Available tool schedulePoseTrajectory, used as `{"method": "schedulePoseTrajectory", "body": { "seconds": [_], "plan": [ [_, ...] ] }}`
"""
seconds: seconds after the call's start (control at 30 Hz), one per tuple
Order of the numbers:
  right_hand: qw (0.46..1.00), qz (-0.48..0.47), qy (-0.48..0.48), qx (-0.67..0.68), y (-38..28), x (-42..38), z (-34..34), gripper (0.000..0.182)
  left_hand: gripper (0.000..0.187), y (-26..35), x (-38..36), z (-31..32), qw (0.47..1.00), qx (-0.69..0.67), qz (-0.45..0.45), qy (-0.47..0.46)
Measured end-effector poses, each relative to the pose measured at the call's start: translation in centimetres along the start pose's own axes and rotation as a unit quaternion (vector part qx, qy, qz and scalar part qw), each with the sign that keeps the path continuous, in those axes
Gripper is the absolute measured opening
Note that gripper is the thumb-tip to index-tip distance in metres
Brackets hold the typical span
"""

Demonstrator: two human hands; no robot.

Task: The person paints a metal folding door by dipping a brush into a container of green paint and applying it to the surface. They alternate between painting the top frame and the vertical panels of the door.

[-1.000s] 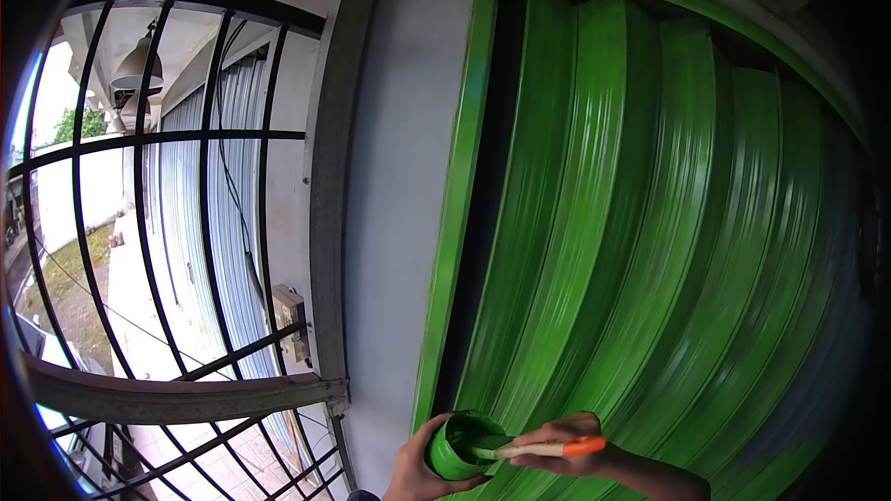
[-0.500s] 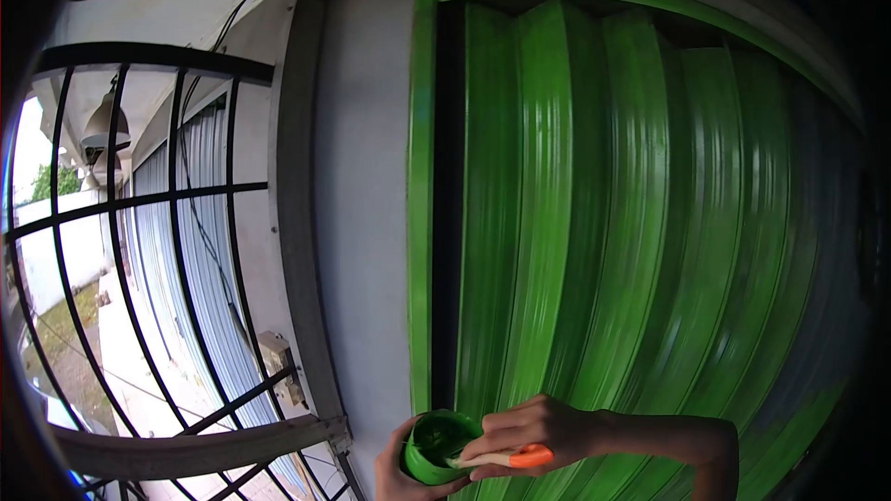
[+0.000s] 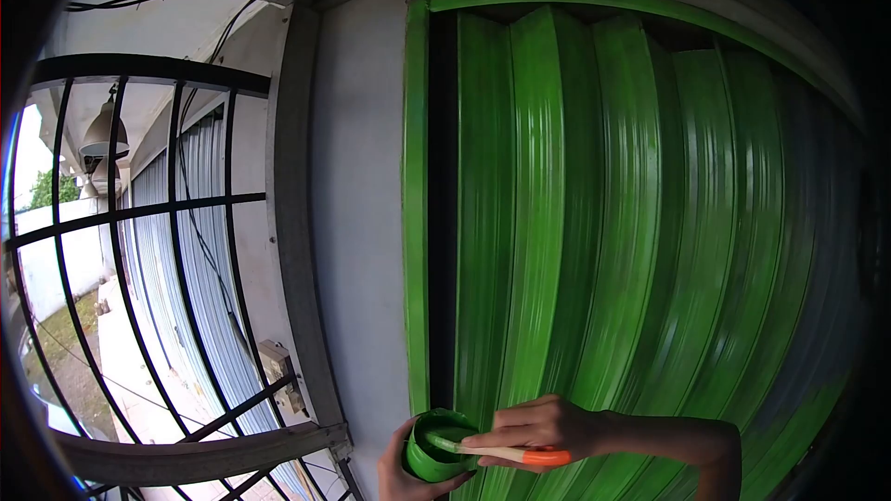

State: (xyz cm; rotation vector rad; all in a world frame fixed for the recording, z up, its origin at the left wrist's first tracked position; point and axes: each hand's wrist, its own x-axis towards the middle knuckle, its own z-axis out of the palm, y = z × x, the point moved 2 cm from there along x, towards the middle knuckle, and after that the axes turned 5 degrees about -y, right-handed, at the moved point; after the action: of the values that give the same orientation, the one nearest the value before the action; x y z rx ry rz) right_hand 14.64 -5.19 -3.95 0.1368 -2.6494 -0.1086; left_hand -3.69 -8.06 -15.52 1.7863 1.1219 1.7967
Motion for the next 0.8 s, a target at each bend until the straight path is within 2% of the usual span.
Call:
{"method": "schedulePoseTrajectory", "body": {
  "seconds": [0.13, 0.23, 0.33, 0.43, 0.53, 0.63, 0.73, 0.8],
  "plan": [
    [1.000, -0.019, -0.004, -0.016, 0.2, -0.2, 0.9, 0.035, 0.089, -0.9, 0.2, -0.4, 1.000, -0.014, -0.008, 0.007],
    [0.990, -0.030, 0.003, -0.139, -0.3, 0.1, 0.6, 0.039, 0.088, -0.9, 0.4, -0.8, 1.000, 0.017, 0.008, 0.017],
    [0.978, -0.053, -0.016, -0.203, 0.4, 0.6, 0.9, 0.042, 0.088, -0.7, 1.0, -1.1, 0.999, 0.028, 0.003, 0.026],
    [0.979, -0.090, -0.004, -0.185, 0.6, 2.0, 0.3, 0.041, 0.085, -1.0, 1.5, -1.4, 0.998, 0.040, 0.013, 0.038],
    [0.958, -0.108, -0.002, -0.266, 0.3, 2.7, 0.0, 0.041, 0.082, -1.1, 2.1, -1.6, 0.996, 0.066, 0.029, 0.052],
    [0.970, -0.088, -0.042, -0.223, 0.6, 3.2, 0.4, 0.040, 0.081, -1.1, 2.4, -1.6, 0.995, 0.053, 0.037, 0.071],
    [0.969, -0.114, 0.014, -0.217, 1.0, 3.8, 0.3, 0.038, 0.081, -1.1, 2.7, -2.1, 0.995, 0.058, 0.028, 0.079],
    [0.974, -0.084, 0.020, -0.212, 1.2, 3.7, 0.3, 0.037, 0.081, -1.3, 2.9, -2.2, 0.995, 0.055, 0.026, 0.083]
  ]
}}
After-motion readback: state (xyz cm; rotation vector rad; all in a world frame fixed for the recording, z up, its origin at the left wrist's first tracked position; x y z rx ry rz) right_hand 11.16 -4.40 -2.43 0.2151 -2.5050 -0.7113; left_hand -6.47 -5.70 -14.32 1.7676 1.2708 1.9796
